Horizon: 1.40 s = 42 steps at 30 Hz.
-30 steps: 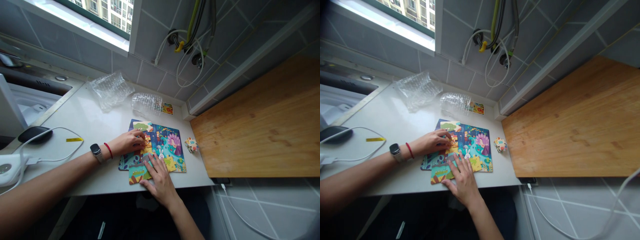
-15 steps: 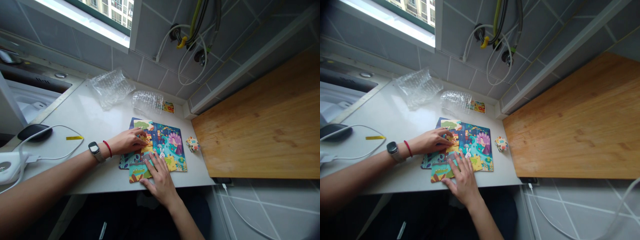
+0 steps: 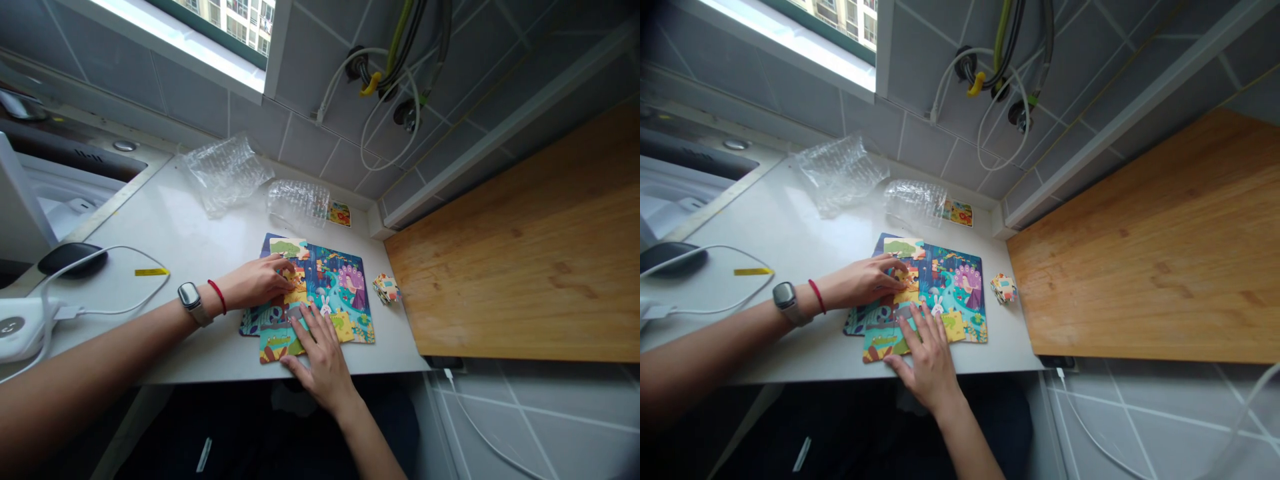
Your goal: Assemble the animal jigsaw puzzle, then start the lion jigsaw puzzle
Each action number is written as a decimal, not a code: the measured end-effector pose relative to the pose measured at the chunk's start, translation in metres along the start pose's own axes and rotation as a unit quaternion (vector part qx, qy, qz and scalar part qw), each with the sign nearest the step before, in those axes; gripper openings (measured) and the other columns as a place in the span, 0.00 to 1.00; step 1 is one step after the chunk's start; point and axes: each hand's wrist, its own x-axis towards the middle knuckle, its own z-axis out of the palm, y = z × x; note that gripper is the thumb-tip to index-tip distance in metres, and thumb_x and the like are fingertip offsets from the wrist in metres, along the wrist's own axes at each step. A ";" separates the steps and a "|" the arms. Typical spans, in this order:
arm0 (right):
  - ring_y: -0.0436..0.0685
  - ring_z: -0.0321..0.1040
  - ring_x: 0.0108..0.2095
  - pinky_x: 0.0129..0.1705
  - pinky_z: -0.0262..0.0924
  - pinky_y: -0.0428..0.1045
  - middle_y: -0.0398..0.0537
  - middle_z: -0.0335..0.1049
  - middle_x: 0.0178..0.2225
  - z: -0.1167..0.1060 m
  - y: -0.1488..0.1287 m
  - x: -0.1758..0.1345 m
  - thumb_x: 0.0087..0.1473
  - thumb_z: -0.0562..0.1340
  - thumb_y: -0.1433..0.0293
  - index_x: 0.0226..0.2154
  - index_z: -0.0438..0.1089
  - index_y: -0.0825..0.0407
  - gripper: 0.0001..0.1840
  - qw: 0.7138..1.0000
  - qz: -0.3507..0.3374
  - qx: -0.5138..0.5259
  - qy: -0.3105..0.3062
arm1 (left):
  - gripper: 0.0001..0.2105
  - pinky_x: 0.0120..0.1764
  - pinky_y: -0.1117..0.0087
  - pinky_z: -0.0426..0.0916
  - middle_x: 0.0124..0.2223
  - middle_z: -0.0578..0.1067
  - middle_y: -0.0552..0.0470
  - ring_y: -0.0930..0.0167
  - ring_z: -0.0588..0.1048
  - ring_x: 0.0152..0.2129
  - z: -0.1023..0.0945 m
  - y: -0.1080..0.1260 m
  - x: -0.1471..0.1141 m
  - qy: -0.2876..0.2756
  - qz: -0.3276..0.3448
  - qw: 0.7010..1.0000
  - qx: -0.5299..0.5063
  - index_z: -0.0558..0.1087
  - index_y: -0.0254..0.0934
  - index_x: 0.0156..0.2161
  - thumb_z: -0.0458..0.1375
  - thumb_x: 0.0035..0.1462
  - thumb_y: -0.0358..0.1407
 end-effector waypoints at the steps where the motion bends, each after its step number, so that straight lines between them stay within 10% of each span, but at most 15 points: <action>1: 0.70 0.46 0.74 0.69 0.54 0.70 0.56 0.51 0.73 0.000 0.000 0.000 0.66 0.61 0.52 0.70 0.59 0.49 0.36 1.000 0.000 -0.001 0.000 | 0.09 0.50 0.61 0.74 0.52 0.77 0.44 0.63 0.76 0.46 0.000 0.000 0.000 0.001 0.002 1.000 0.005 0.84 0.44 0.43 0.61 0.66 0.32; 13: 0.69 0.47 0.73 0.70 0.53 0.69 0.54 0.54 0.72 0.000 -0.001 0.000 0.65 0.63 0.54 0.71 0.57 0.46 0.37 1.000 0.002 -0.004 0.014 | 0.08 0.59 0.55 0.70 0.56 0.76 0.41 0.58 0.71 0.57 -0.004 0.004 0.002 -0.011 0.029 0.998 0.049 0.81 0.38 0.43 0.61 0.63 0.28; 22: 0.70 0.48 0.73 0.68 0.55 0.71 0.56 0.53 0.72 0.011 -0.020 0.007 0.68 0.58 0.52 0.71 0.58 0.48 0.35 0.994 0.096 0.002 0.055 | 0.18 0.54 0.56 0.73 0.51 0.78 0.43 0.61 0.75 0.50 -0.021 -0.025 -0.003 0.105 -0.071 0.992 0.026 0.77 0.37 0.53 0.53 0.63 0.23; 42: 0.72 0.47 0.73 0.69 0.53 0.71 0.56 0.51 0.73 0.020 -0.043 0.036 0.68 0.58 0.52 0.69 0.61 0.51 0.34 0.993 0.106 0.027 0.050 | 0.19 0.53 0.57 0.74 0.50 0.79 0.43 0.63 0.76 0.47 -0.017 -0.022 -0.002 0.079 -0.072 0.994 -0.007 0.79 0.35 0.51 0.53 0.60 0.21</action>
